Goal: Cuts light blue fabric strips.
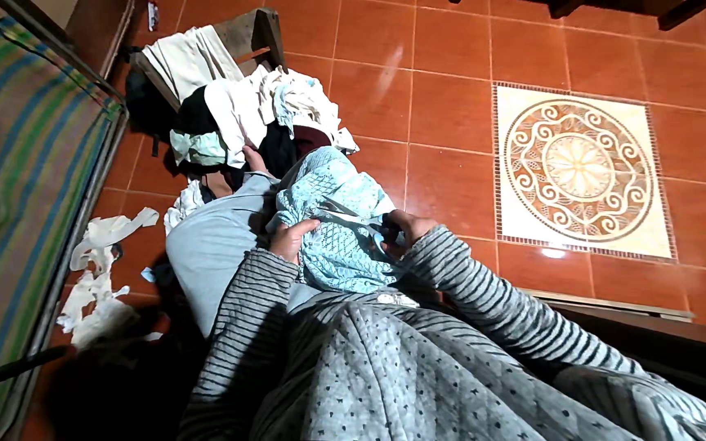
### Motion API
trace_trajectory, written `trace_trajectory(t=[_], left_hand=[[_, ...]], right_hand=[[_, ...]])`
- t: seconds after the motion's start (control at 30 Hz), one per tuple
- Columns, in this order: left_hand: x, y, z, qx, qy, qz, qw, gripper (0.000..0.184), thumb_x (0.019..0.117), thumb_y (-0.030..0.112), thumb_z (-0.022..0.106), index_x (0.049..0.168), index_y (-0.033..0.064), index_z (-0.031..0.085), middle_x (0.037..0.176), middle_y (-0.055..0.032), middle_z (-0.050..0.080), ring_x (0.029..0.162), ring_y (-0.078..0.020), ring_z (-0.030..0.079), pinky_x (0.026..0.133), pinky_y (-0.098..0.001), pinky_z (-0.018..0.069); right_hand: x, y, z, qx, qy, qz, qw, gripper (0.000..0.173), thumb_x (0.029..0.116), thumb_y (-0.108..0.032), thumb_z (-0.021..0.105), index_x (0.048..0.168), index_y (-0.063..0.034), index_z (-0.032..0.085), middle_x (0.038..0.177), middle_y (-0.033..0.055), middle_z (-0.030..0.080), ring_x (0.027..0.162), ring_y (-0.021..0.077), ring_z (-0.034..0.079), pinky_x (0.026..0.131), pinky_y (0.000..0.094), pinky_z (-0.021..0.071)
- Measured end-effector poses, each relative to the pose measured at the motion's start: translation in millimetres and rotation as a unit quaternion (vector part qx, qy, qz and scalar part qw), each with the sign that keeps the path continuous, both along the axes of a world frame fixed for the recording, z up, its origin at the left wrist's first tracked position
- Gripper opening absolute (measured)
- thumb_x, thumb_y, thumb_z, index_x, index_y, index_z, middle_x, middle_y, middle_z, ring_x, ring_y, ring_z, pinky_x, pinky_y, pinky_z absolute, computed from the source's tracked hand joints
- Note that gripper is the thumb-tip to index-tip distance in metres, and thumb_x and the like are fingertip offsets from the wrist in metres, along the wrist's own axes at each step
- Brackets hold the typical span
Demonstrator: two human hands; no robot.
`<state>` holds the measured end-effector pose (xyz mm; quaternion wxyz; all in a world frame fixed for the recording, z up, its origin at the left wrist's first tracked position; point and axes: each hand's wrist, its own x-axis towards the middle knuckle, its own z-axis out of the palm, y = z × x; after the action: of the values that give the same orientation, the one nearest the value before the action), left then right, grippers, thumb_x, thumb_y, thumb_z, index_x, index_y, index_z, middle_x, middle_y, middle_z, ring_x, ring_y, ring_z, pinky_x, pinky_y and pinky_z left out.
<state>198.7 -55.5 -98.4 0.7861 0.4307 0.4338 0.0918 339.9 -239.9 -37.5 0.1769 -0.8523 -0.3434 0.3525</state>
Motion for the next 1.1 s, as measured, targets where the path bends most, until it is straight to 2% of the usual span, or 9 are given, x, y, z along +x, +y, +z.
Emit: trace_trajectory(t=[0.13,0.23,0.37,0.47,0.63,0.97,1.1], left_hand=[[-0.2,-0.9,-1.4,0.011,-0.002,0.007,1.000,0.037,0.0923,-0.006,0.063,0.128,-0.0015,0.055,0.106,-0.0124,0.067,0.095,-0.0164,0.067,0.086,-0.0360,0.0571],[0.7,-2.4,0.6,0.042,0.008,0.011,0.999,0.041,0.0904,-0.007,0.065,0.130,-0.0040,0.054,0.111,-0.0141,0.066,0.100,-0.0166,0.066,0.090,-0.0353,0.0557],[-0.8,-3.0,4.6,0.047,0.004,0.004,0.999,0.038,0.0911,-0.006,0.064,0.128,-0.0037,0.054,0.108,-0.0125,0.067,0.096,-0.0146,0.066,0.087,-0.0335,0.0563],[-2.1,-3.1,5.1,0.045,-0.014,-0.003,0.999,0.037,0.0910,-0.007,0.062,0.126,-0.0030,0.054,0.103,-0.0105,0.067,0.092,-0.0135,0.067,0.085,-0.0329,0.0570],[-1.8,-3.3,4.3,0.054,-0.011,-0.007,0.998,0.034,0.0902,-0.008,0.063,0.123,-0.0037,0.056,0.102,-0.0100,0.068,0.093,-0.0127,0.067,0.086,-0.0320,0.0569],[-2.5,-3.8,2.6,0.070,-0.025,-0.023,0.997,0.035,0.0905,-0.009,0.062,0.125,-0.0051,0.055,0.104,-0.0101,0.068,0.094,-0.0113,0.067,0.087,-0.0312,0.0567],[-2.7,-3.5,2.9,0.070,-0.029,-0.024,0.997,0.036,0.0907,-0.008,0.062,0.125,-0.0050,0.054,0.104,-0.0101,0.067,0.095,-0.0115,0.067,0.087,-0.0314,0.0566]], right_hand=[[-2.0,2.5,-0.5,-0.019,-0.011,-0.005,1.000,0.046,0.0891,-0.022,0.075,0.123,0.0068,0.062,0.116,0.0288,0.067,0.110,0.0442,0.066,0.097,0.0608,0.0476],[-3.3,2.3,-1.0,-0.014,-0.032,-0.016,0.999,0.047,0.0880,-0.023,0.076,0.122,0.0064,0.063,0.115,0.0290,0.067,0.108,0.0454,0.066,0.095,0.0627,0.0483],[-4.8,2.7,-7.2,-0.001,-0.062,-0.023,0.998,0.046,0.0853,-0.021,0.080,0.120,0.0057,0.064,0.110,0.0285,0.069,0.103,0.0462,0.068,0.090,0.0644,0.0502],[-5.3,11.4,3.2,-0.049,-0.041,-0.016,0.998,0.050,0.0888,-0.025,0.076,0.127,0.0044,0.061,0.119,0.0277,0.067,0.112,0.0439,0.065,0.098,0.0604,0.0474],[-6.7,14.4,1.3,-0.033,-0.054,-0.009,0.998,0.051,0.0881,-0.026,0.077,0.126,0.0039,0.062,0.118,0.0277,0.067,0.112,0.0450,0.065,0.097,0.0613,0.0477],[-5.7,17.3,-6.2,-0.028,-0.061,-0.006,0.998,0.049,0.0864,-0.025,0.078,0.124,0.0031,0.064,0.117,0.0275,0.068,0.113,0.0457,0.064,0.097,0.0625,0.0474],[-3.9,20.4,1.8,-0.064,-0.050,0.005,0.997,0.045,0.0911,-0.026,0.073,0.125,0.0017,0.063,0.120,0.0266,0.067,0.115,0.0442,0.064,0.099,0.0614,0.0463]])
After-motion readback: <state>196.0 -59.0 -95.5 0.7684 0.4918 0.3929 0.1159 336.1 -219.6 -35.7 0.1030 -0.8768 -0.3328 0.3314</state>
